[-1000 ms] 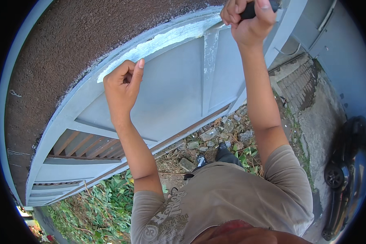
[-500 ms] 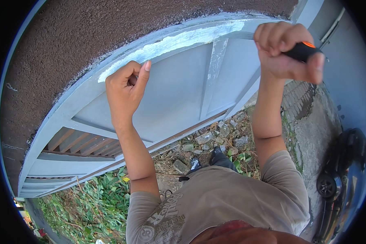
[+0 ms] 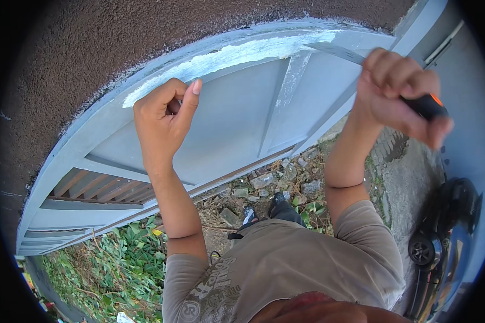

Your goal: Applying and smoothing wall filler or putty on a door frame or wall joint using a putty knife.

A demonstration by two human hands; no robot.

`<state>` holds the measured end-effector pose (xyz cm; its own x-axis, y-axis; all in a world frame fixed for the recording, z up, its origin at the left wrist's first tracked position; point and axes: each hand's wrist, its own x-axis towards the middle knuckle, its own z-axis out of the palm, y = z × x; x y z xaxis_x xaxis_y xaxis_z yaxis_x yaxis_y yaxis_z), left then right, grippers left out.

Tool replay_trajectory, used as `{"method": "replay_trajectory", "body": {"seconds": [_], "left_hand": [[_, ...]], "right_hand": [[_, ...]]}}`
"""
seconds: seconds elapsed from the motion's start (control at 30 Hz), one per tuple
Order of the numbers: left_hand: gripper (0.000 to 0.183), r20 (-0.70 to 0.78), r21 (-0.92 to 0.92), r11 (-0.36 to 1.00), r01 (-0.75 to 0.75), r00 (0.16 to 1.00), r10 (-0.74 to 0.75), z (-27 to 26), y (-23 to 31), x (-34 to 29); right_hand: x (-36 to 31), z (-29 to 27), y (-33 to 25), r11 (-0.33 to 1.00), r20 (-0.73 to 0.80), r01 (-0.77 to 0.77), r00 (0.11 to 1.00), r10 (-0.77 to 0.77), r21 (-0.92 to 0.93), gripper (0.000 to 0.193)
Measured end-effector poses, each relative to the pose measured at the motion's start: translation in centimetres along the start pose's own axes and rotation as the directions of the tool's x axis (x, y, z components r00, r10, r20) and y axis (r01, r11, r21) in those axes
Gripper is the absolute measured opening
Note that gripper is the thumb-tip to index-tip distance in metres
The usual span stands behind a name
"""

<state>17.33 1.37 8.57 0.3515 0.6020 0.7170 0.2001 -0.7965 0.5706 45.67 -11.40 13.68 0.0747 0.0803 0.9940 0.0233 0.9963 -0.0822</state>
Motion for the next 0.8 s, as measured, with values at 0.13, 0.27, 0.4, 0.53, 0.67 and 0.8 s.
{"method": "replay_trajectory", "body": {"seconds": [0.13,0.27,0.4,0.53,0.67,0.8], "left_hand": [[0.035,-0.009,-0.005,1.0,-0.003,1.0,0.003,0.2,-0.1,0.3],[0.034,0.016,-0.021,1.0,-0.007,1.0,0.007,0.1,0.6,0.5],[0.034,0.005,0.007,1.0,0.007,1.0,-0.007,-0.2,-0.1,0.3],[0.034,0.004,-0.004,1.0,-0.003,1.0,0.003,0.2,0.3,0.5],[0.034,0.006,0.016,1.0,0.008,1.0,-0.008,0.0,0.1,0.3],[0.034,0.01,-0.005,1.0,-0.008,1.0,0.008,0.2,0.3,0.3]], "right_hand": [[-0.7,-0.5,0.4,0.996,-0.069,-0.063,0.996,0.059,-0.056,0.064],[1.4,0.9,-3.1,0.995,0.024,0.093,0.995,-0.094,0.025,0.065],[-0.6,-0.6,1.1,0.994,-0.038,-0.112,0.993,0.112,0.006,0.077],[0.9,-0.1,-3.2,0.982,0.015,0.067,0.997,-0.071,0.174,0.065],[-0.4,-0.7,1.6,0.974,-0.038,-0.174,0.985,0.17,-0.143,0.068],[0.3,0.2,-2.5,0.965,-0.012,0.163,0.986,-0.164,0.205,0.06]]}}
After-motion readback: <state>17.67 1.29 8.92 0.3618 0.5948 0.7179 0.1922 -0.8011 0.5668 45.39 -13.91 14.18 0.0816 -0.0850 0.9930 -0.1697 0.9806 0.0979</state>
